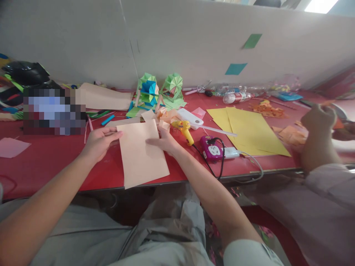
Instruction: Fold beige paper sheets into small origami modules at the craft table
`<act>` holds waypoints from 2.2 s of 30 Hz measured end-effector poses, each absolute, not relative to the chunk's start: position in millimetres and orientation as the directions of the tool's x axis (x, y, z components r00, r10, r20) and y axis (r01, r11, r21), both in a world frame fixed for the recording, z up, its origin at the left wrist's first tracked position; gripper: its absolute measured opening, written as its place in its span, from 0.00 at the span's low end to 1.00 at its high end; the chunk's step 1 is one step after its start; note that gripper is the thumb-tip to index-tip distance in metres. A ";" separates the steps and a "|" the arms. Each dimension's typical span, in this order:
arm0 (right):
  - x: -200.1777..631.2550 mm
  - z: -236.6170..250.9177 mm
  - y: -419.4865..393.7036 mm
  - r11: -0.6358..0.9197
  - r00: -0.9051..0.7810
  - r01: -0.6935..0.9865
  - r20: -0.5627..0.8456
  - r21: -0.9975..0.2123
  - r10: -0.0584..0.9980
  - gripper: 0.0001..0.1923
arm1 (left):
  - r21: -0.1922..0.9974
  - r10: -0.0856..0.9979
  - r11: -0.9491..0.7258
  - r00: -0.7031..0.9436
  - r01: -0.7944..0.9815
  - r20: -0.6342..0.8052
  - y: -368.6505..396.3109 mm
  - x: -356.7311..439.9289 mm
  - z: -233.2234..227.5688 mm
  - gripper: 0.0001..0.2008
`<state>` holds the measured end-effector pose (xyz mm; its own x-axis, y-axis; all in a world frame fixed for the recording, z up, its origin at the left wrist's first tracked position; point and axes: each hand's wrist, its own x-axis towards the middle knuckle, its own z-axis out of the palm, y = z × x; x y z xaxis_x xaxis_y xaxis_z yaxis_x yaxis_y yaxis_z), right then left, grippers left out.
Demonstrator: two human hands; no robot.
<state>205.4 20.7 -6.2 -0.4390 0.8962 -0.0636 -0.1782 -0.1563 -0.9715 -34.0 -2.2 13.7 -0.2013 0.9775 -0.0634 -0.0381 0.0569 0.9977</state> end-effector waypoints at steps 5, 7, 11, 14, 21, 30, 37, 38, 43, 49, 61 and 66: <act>205.1 -8.1 21.8 -0.160 -0.431 -0.181 -0.068 -0.970 0.900 0.37 | 0.997 0.977 0.067 -0.199 -0.044 -0.075 -1.9 -34.5 13.4 0.18; 205.2 -8.8 22.1 -0.159 -0.429 -0.177 -0.070 -0.971 0.901 0.37 | 0.997 0.979 0.067 -0.192 -0.044 -0.074 -1.5 -34.7 12.4 0.17; 205.7 -9.5 22.5 -0.150 -0.433 -0.180 -0.059 -0.972 0.899 0.37 | 0.997 0.977 0.063 -0.202 -0.053 -0.073 -0.4 -34.6 11.2 0.17; 206.5 -10.5 23.1 -0.145 -0.431 -0.179 -0.055 -0.973 0.901 0.36 | 0.996 0.975 0.069 -0.208 -0.060 -0.080 -0.1 -34.2 11.8 0.17; 207.7 -13.7 24.5 -0.134 -0.435 -0.170 -0.048 -0.976 0.899 0.34 | 0.995 0.974 0.073 -0.211 -0.071 -0.087 -0.5 -33.6 12.5 0.18; 206.8 -10.1 22.3 -0.142 -0.448 -0.189 -0.044 -0.972 0.893 0.37 | 0.996 0.970 0.077 -0.228 -0.052 -0.087 -1.7 -33.5 13.9 0.17; 206.8 -11.4 23.3 -0.112 -0.439 -0.184 -0.020 -0.976 0.898 0.38 | 0.999 0.972 0.045 -0.232 0.006 -0.042 0.9 -36.1 9.0 0.17; 206.7 -11.5 23.3 -0.112 -0.436 -0.183 -0.022 -0.977 0.900 0.38 | 0.999 0.973 0.034 -0.230 0.013 -0.030 1.4 -37.0 8.0 0.17; 206.5 -10.0 21.8 -0.126 -0.429 -0.180 -0.037 -0.976 0.903 0.38 | 0.999 0.977 0.010 -0.214 0.050 0.001 2.7 -40.2 5.1 0.18; 206.4 -9.2 24.6 -0.180 -0.369 -0.190 -0.100 -0.965 0.924 0.30 | 0.994 0.978 -0.046 -0.197 0.101 0.066 5.5 -44.3 -2.0 0.19; 208.7 -8.8 29.3 -0.179 -0.289 -0.222 -0.110 -0.959 0.951 0.15 | 0.980 0.970 -0.060 -0.221 0.188 0.102 13.1 -47.3 -8.1 0.22; 211.6 -12.3 30.7 -0.031 -0.164 -0.161 -0.005 -0.986 0.986 0.18 | 0.981 0.977 -0.084 -0.177 0.172 0.114 14.7 -42.6 -9.0 0.22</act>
